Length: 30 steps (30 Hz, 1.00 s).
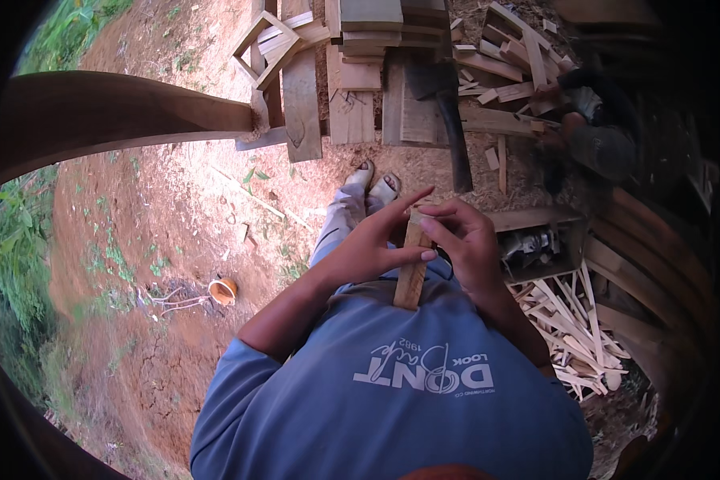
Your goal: The person uses a small axe to split small pieces of wood on a wooden workbench. They repeatedly pick up wood pieces, position them on the bench, and strike them with the axe to split them into smaller fragments. The person occasionally adjusts the wood or the axe during the process.
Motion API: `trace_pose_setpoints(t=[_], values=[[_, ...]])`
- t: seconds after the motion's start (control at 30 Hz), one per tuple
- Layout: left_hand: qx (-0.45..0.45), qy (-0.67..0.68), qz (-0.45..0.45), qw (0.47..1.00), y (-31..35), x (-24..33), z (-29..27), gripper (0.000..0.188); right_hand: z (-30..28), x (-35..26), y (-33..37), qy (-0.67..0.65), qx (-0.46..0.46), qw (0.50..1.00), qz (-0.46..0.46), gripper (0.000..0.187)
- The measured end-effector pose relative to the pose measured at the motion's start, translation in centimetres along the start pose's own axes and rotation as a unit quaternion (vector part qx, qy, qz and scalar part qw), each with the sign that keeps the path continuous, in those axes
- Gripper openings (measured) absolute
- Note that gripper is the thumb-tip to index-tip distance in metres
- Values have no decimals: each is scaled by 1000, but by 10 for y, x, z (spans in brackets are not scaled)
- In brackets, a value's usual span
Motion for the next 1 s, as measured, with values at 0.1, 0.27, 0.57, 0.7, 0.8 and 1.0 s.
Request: trace_pose_setpoints(t=[0.1,0.27,0.57,0.7,0.8,1.0], values=[[54,27,-17,998,26,-16,7,84,-4,-7,12,-31,43,998,-14,15],[-98,-27,-89,991,51,-17,18,74,-12,-7,33,-13,71,997,-26,16],[-149,-35,-101,983,41,-2,44,26,-15,-20,66,92,74,988,-104,21],[-133,-124,-29,983,37,8,54,21,-31,-23,87,146,76,970,-178,28],[-131,-151,-27,979,33,19,58,23,-40,-32,93,191,51,954,-226,33],[-110,-240,27,964,35,39,62,31,-45,-25,101,190,36,936,-294,38]])
Point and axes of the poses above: each hand's wrist, its own y-axis away from the middle knuckle, its own z-axis out of the palm, x = y × z, the point moved 5 cm from there along -y, towards the middle knuckle, and after that the axes turned 5 degrees about -z, right-handed, at the moved point
